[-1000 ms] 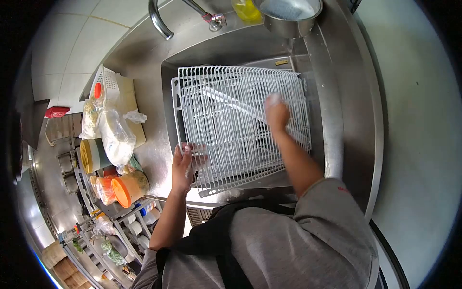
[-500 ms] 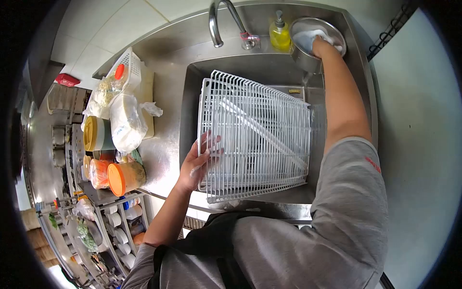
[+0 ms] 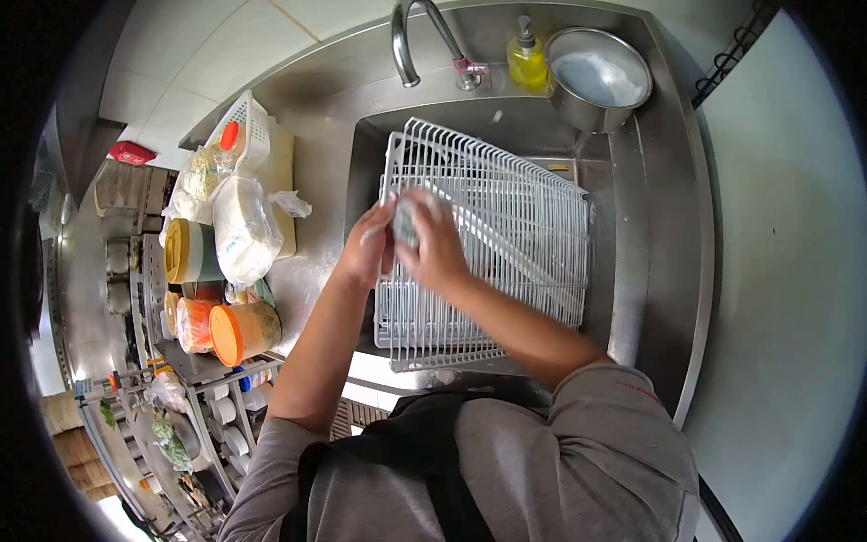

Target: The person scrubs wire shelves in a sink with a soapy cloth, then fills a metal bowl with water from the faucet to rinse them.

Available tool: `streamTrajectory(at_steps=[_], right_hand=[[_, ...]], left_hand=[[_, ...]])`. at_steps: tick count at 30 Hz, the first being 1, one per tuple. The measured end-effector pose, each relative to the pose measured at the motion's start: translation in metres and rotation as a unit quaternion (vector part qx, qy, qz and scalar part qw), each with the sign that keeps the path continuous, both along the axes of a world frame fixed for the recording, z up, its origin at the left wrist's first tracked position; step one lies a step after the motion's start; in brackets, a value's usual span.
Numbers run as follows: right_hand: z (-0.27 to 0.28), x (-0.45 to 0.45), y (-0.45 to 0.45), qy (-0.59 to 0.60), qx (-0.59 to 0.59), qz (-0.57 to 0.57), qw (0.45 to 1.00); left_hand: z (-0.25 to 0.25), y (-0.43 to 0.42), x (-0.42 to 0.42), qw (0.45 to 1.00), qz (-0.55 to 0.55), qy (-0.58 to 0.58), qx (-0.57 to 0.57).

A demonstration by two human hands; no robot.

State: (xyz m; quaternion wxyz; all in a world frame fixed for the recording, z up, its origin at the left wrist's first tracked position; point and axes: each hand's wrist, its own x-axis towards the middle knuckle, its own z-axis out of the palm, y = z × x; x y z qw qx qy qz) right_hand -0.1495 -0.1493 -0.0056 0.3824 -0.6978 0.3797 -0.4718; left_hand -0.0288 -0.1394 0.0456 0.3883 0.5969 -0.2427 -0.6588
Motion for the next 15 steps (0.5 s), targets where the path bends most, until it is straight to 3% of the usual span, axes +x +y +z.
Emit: streamTrajectory(at_steps=[2, 5, 9, 11, 12, 14, 15], right_hand=[[-0.025, -0.002, -0.007, -0.027, -0.055, 0.023, 0.998], [-0.043, -0.009, -0.076, -0.024, -0.134, -0.225, 0.965], [0.019, -0.017, -0.112, 0.035, -0.182, -0.124, 0.975], [0.045, -0.029, -0.109, 0.098, -0.064, -0.035, 0.992], [0.044, -0.034, -0.106, 0.099, -0.067, -0.038, 0.992], [0.040, -0.050, -0.103, -0.017, -0.178, -0.060, 0.982], [0.044, -0.063, -0.092, 0.003, -0.141, -0.080, 0.987]], left_hand=[[-0.013, 0.008, 0.002, 0.995, 0.026, 0.062, -0.070], [0.001, 0.024, -0.010, 0.995, 0.008, 0.046, -0.085], [0.022, 0.039, -0.018, 0.989, -0.025, 0.011, -0.145], [0.036, 0.052, -0.018, 0.981, -0.010, 0.006, -0.194], [0.042, 0.059, -0.015, 0.980, -0.013, 0.007, -0.197], [0.057, 0.071, -0.010, 0.974, -0.025, 0.006, -0.225], [0.067, 0.078, -0.009, 0.973, -0.019, 0.005, -0.231]])
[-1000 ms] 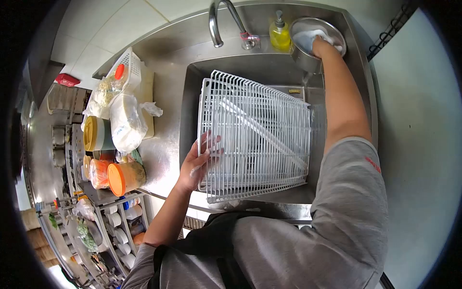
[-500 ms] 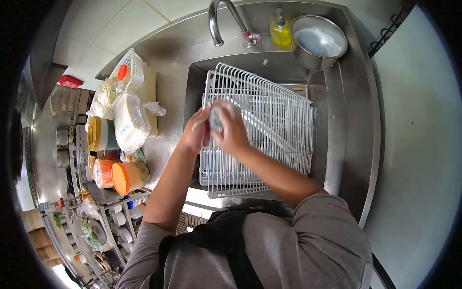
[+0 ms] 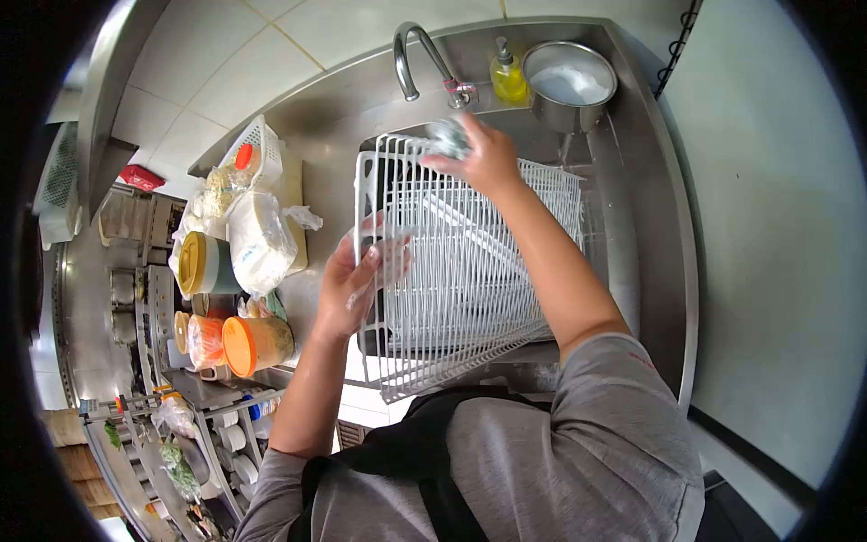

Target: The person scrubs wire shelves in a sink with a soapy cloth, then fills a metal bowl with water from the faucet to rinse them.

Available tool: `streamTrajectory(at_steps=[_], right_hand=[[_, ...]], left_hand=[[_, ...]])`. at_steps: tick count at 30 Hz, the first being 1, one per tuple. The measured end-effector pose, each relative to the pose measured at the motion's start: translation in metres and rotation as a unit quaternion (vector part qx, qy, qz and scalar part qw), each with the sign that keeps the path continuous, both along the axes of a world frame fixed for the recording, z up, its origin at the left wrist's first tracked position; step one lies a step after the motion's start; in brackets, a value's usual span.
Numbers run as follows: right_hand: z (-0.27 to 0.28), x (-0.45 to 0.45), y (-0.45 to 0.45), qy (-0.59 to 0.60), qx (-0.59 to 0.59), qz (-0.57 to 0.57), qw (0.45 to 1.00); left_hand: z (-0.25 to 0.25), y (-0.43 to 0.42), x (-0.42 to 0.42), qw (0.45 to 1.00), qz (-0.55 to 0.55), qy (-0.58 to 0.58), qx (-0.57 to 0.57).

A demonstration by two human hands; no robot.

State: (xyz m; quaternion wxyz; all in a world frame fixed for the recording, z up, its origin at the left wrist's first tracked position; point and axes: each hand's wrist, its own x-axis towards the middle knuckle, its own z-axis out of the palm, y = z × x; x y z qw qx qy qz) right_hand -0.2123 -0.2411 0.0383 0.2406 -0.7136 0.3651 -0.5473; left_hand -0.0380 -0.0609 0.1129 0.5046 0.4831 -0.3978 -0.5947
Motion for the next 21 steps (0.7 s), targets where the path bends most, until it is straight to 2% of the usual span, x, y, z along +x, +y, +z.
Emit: streamTrajectory(at_steps=[1, 4, 6, 9, 10, 11, 13, 14, 16, 17, 18, 19, 21], right_hand=[[-0.005, -0.014, 0.010, 0.036, -0.025, -0.080, 0.996], [-0.030, -0.063, 0.026, 0.028, 0.048, -0.157, 0.986], [-0.039, -0.083, 0.028, 0.043, 0.004, -0.169, 0.985], [0.020, -0.082, 0.043, 0.083, -0.080, -0.169, 0.979], [0.042, -0.080, 0.043, 0.136, -0.172, -0.173, 0.960], [0.064, -0.079, 0.046, 0.188, -0.262, -0.179, 0.930], [0.112, -0.062, 0.063, 0.208, -0.367, -0.185, 0.888], [0.130, -0.053, 0.073, 0.221, -0.398, -0.161, 0.876], [0.155, -0.039, 0.084, 0.238, -0.439, -0.143, 0.855], [0.162, -0.031, 0.086, 0.282, -0.457, -0.137, 0.833], [0.168, -0.024, 0.089, 0.324, -0.473, -0.129, 0.809], [0.174, -0.019, 0.093, 0.324, -0.483, -0.129, 0.804], [0.183, -0.009, 0.102, 0.364, -0.498, -0.070, 0.784]], left_hand=[[0.010, 0.007, 0.003, 1.000, -0.005, -0.001, -0.008], [0.032, 0.029, 0.019, 0.998, -0.023, -0.039, -0.038], [0.041, 0.041, 0.030, 0.996, -0.024, -0.061, -0.056], [0.030, 0.054, 0.071, 0.989, -0.015, -0.089, -0.119], [0.016, 0.057, 0.098, 0.980, 0.009, -0.156, -0.122], [0.021, 0.063, 0.104, 0.979, 0.007, -0.157, -0.132], [0.032, 0.069, 0.109, 0.967, 0.154, -0.131, -0.154], [0.040, 0.069, 0.113, 0.967, 0.147, -0.128, -0.164], [0.056, 0.070, 0.117, 0.898, 0.153, -0.319, -0.261], [0.065, 0.072, 0.115, 0.896, 0.156, -0.315, -0.272], [0.074, 0.076, 0.109, 0.831, 0.059, -0.488, -0.261], [0.083, 0.080, 0.101, 0.729, -0.036, -0.642, -0.234], [0.091, 0.078, 0.074, 0.723, -0.046, -0.657, -0.206]])
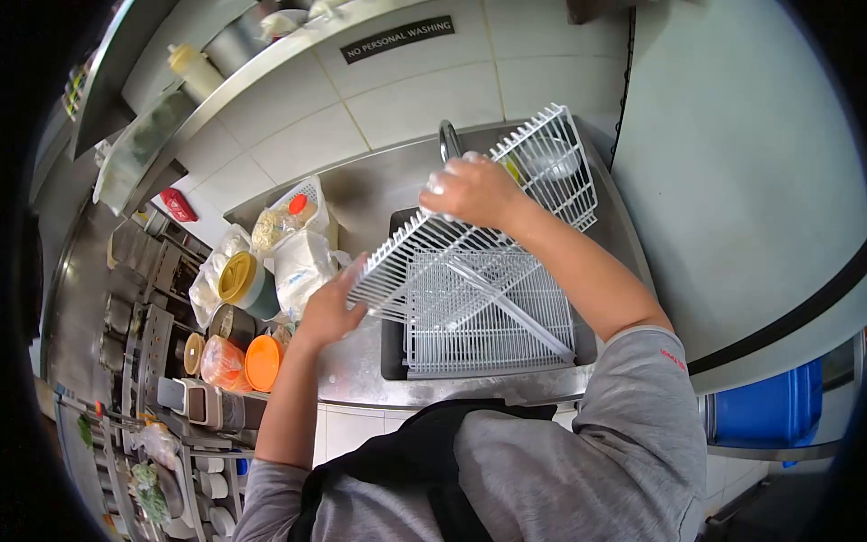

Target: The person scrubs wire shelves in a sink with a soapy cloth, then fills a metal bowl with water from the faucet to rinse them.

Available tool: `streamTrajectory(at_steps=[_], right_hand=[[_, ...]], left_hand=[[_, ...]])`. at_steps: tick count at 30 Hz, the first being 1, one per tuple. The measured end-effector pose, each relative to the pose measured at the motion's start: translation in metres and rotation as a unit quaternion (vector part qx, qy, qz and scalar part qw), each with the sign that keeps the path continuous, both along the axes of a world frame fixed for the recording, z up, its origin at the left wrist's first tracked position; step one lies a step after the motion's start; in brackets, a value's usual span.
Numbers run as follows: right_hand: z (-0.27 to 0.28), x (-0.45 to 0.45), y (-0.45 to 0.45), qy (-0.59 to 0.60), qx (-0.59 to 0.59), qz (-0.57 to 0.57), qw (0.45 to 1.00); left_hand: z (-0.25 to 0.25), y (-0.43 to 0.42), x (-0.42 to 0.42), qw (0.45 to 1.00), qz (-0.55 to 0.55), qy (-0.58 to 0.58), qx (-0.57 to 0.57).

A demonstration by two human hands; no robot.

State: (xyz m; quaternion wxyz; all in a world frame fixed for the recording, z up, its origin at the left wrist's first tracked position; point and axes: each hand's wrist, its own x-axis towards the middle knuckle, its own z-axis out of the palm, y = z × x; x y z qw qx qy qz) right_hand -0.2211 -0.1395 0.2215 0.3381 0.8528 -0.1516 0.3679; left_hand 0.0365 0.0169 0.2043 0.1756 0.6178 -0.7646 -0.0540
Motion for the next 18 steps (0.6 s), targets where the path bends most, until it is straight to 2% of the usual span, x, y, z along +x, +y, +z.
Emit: streamTrajectory(at_steps=[3, 8, 9, 10, 11, 13, 14, 15, 16, 17, 18], right_hand=[[-0.002, 0.021, 0.013, 0.037, -0.023, 0.043, 0.998], [0.011, 0.005, 0.008, 0.081, -0.030, 0.111, 0.990], [0.018, -0.013, -0.009, 0.097, -0.040, 0.080, 0.991], [0.030, -0.033, -0.026, 0.054, -0.001, 0.069, 0.996], [0.043, -0.056, -0.029, 0.033, 0.005, -0.067, 0.997], [0.048, -0.076, -0.052, -0.062, 0.060, -0.071, 0.994], [0.041, -0.075, -0.057, -0.062, 0.061, -0.072, 0.994], [0.037, -0.072, -0.059, -0.133, 0.239, -0.023, 0.961], [0.033, -0.070, -0.063, -0.200, 0.405, 0.026, 0.892], [0.025, -0.072, -0.069, -0.252, 0.462, 0.007, 0.850], [0.030, -0.070, -0.063, -0.256, 0.461, 0.008, 0.850]], left_hand=[[-0.019, -0.023, -0.028, 0.999, 0.025, -0.037, 0.027], [-0.053, -0.036, -0.040, 0.996, 0.038, 0.008, -0.077], [-0.055, -0.032, -0.038, 0.996, 0.034, 0.022, -0.085], [-0.060, -0.028, -0.036, 0.996, 0.032, 0.022, -0.086], [-0.066, -0.025, -0.032, 0.995, 0.036, 0.038, -0.085], [-0.073, -0.019, -0.032, 0.992, 0.038, 0.070, -0.101], [-0.077, -0.015, -0.033, 0.992, 0.038, 0.070, -0.100], [-0.080, -0.011, -0.035, 0.989, 0.041, 0.100, -0.099], [-0.082, -0.009, -0.037, 0.985, 0.043, 0.130, -0.101], [-0.083, -0.005, -0.040, 0.982, 0.057, 0.138, -0.111], [-0.088, -0.002, -0.039, 0.983, 0.055, 0.136, -0.112]])
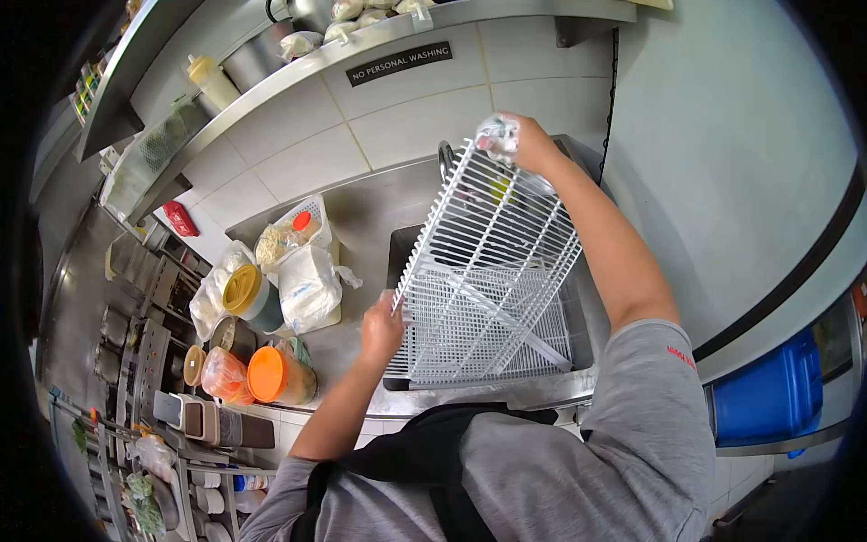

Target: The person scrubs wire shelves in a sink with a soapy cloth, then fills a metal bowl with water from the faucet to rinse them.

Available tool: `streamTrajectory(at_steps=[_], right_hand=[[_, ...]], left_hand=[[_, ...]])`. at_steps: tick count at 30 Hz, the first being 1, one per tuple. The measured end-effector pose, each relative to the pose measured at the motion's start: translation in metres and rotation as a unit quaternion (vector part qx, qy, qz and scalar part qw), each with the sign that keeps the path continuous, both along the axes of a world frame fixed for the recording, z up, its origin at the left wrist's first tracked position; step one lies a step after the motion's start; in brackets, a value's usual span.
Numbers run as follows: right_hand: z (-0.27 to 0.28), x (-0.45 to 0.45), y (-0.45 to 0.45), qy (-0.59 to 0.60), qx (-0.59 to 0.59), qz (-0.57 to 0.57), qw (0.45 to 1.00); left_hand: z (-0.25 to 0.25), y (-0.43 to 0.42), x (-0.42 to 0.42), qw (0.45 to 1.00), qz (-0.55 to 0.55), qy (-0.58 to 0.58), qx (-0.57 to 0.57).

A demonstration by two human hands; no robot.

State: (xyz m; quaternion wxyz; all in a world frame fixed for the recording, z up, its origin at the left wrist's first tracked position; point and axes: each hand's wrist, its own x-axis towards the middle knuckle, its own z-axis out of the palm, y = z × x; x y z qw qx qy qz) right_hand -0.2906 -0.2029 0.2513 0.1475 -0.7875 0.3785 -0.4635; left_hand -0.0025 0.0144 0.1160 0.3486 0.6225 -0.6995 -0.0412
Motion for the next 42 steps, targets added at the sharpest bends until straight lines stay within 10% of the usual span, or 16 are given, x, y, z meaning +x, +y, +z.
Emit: streamTrajectory(at_steps=[8, 15, 22, 27, 30, 34, 37, 40, 42], right_hand=[[0.014, 0.059, 0.050, 0.040, -0.108, -0.065, 0.991], [0.021, 0.132, 0.115, 0.158, -0.128, -0.026, 0.979], [-0.037, 0.019, 0.024, 0.141, -0.269, -0.124, 0.945], [-0.050, 0.076, 0.048, -0.052, -0.140, -0.182, 0.972], [-0.073, 0.181, 0.116, -0.178, -0.297, -0.008, 0.938], [-0.088, 0.142, 0.086, -0.225, -0.108, 0.064, 0.966], [-0.115, 0.122, 0.031, -0.652, 0.163, 0.150, 0.725], [-0.142, 0.173, 0.070, -0.685, 0.126, 0.109, 0.709], [-0.158, 0.203, 0.138, -0.173, -0.201, 0.023, 0.964]], left_hand=[[0.009, -0.010, -0.021, 0.997, -0.024, 0.060, -0.041], [0.069, -0.027, -0.033, 0.932, 0.023, 0.342, -0.114], [0.050, -0.011, -0.007, 0.898, 0.051, 0.398, -0.181], [0.039, -0.012, -0.009, 0.915, 0.067, 0.354, -0.183], [0.039, -0.014, -0.029, 0.940, 0.061, 0.259, -0.214], [0.019, -0.011, -0.017, 0.855, -0.028, 0.503, -0.126], [0.022, -0.010, -0.019, 0.853, -0.037, 0.499, -0.147], [0.021, -0.015, -0.030, 0.851, -0.038, 0.500, -0.159], [-0.007, -0.020, -0.003, 0.935, 0.026, 0.316, -0.160]])
